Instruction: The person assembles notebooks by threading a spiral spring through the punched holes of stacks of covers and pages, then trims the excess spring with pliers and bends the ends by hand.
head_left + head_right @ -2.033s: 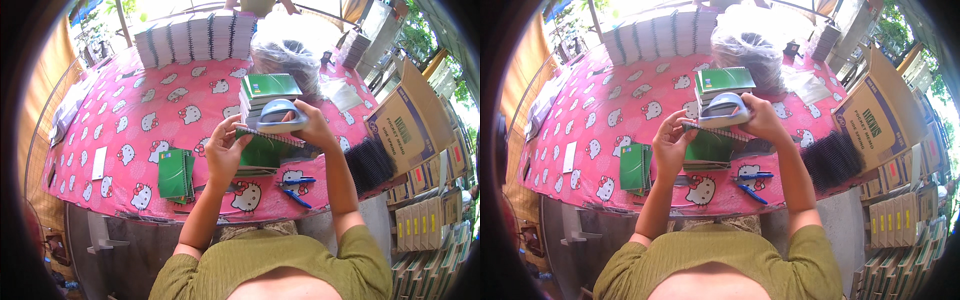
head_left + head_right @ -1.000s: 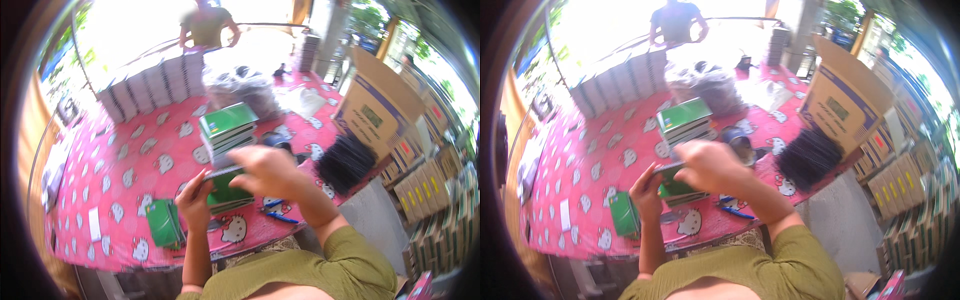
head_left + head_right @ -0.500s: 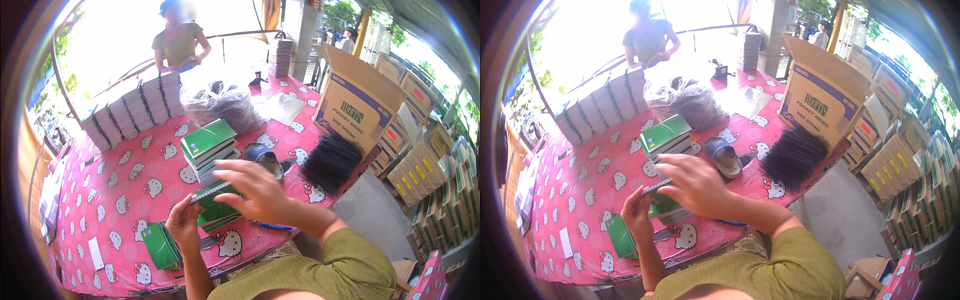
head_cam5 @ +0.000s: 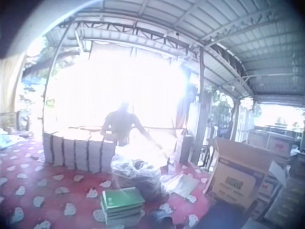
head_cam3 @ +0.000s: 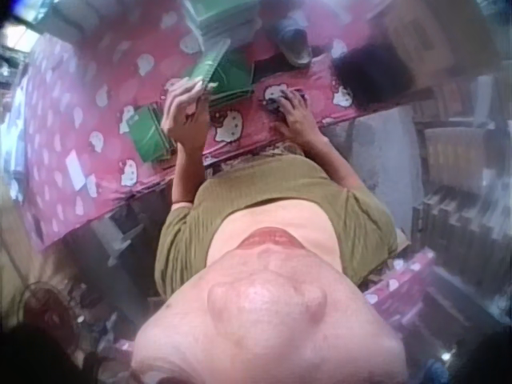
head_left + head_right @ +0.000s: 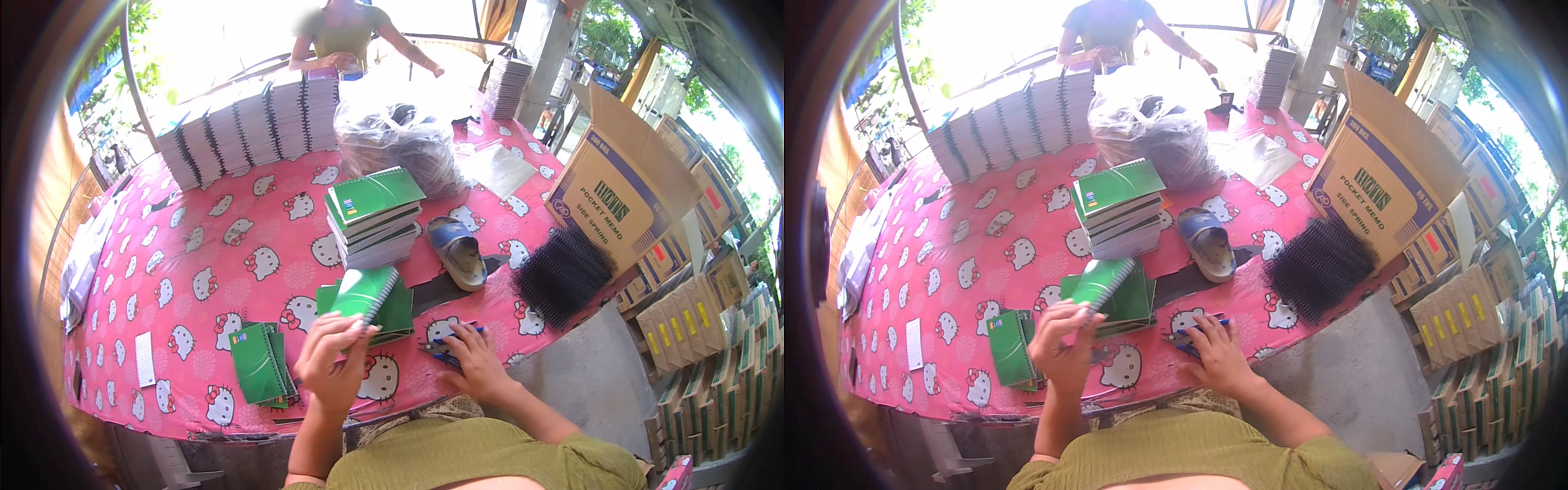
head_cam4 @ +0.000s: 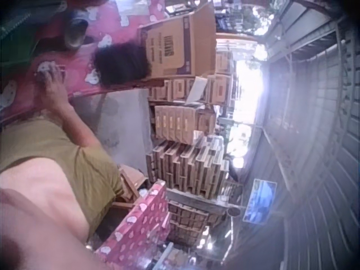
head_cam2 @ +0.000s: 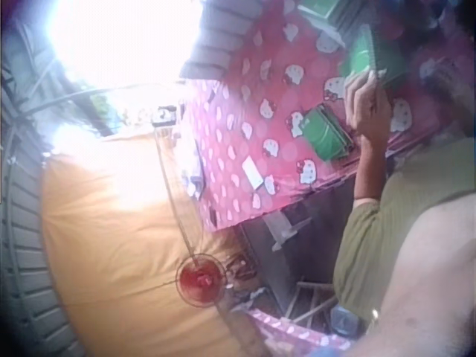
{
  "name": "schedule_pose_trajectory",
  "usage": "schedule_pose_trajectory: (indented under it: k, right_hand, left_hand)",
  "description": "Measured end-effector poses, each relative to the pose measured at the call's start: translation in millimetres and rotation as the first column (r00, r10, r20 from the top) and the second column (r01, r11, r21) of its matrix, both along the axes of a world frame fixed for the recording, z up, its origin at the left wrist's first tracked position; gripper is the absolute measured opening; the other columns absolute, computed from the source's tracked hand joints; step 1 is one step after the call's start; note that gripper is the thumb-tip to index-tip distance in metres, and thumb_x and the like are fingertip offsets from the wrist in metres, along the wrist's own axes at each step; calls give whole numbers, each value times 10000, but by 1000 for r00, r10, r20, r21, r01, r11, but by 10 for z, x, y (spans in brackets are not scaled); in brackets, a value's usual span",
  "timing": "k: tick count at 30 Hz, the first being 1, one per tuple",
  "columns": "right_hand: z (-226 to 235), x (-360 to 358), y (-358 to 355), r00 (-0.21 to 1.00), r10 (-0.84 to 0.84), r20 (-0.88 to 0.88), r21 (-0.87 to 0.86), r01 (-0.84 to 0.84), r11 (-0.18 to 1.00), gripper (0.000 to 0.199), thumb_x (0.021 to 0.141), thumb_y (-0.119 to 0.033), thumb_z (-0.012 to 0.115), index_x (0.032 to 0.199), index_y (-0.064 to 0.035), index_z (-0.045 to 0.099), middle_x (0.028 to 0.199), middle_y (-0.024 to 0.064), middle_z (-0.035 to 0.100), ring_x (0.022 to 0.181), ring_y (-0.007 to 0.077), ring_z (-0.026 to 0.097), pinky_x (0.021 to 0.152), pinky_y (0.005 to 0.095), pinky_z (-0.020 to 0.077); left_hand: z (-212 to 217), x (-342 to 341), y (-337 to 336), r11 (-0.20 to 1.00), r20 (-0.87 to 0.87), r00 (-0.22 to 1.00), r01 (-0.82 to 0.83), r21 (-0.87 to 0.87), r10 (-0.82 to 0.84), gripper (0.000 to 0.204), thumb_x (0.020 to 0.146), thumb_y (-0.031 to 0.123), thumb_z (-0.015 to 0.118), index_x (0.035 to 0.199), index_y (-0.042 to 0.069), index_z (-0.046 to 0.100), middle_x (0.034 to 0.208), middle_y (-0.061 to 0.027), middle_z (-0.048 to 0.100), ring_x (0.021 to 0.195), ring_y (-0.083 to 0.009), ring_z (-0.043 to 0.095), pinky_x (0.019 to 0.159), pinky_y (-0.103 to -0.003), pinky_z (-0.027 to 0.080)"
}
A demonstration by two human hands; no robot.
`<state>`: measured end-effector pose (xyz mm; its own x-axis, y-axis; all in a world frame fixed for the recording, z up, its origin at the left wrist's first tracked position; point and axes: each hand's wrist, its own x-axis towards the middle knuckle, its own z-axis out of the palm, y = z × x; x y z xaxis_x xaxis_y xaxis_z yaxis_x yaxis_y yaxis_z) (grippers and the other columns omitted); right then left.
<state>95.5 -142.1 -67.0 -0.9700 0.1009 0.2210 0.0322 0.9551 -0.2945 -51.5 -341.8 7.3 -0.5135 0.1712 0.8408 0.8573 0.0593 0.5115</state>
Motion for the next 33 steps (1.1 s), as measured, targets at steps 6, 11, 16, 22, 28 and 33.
schedule_pose_trajectory:
  k: [6,11,16,22,28,33]
  right_hand:
    - [89,-195,123,974,-12,-224,-298,-57,953,322,769,-199,703,1023,-24,611,934,147,597,866,308,568,772,394,460]
    - [960,-305,-214,907,84,-412,-353,-243,903,392,734,-190,741,1066,-25,613,1009,135,610,928,287,584,812,371,472]
    - [1072,-457,-358,866,150,-476,-266,-304,915,423,720,-198,748,1085,-39,608,1025,138,609,939,295,573,832,394,459]
    - [998,-511,-270,946,284,-158,-867,-270,418,355,803,-214,703,1069,1,609,977,129,631,850,242,607,766,338,500]
    - [746,-497,-431,949,312,-52,-998,-56,3,325,861,-214,661,1073,25,600,1027,118,628,907,187,621,787,268,497]
    - [502,-270,-245,970,154,-189,-424,-222,878,427,718,-214,759,1059,-11,601,1057,160,603,990,311,569,856,362,447]
  left_hand:
    - [-54,55,99,985,315,949,-28,169,-27,245,659,-24,791,847,-11,634,892,-127,663,766,-206,651,651,-286,530]
    - [-34,32,148,998,127,992,-15,66,7,213,662,-48,774,828,-6,648,887,-130,660,764,-185,649,652,-266,540]
    - [8,68,118,997,106,994,-20,70,12,211,668,-125,720,827,-1,658,905,-135,661,794,-175,657,678,-275,556]
    - [-36,13,80,995,-44,999,-8,100,12,230,663,-123,718,841,5,647,885,-125,661,765,-199,649,654,-290,538]
    - [49,18,-120,987,-102,984,-137,79,145,264,668,-67,764,815,35,569,872,-115,659,777,-205,635,678,-309,503]
    - [-67,-129,-992,647,431,883,-440,623,185,139,883,-5,576,788,49,491,870,-92,618,792,-120,572,697,-267,476]
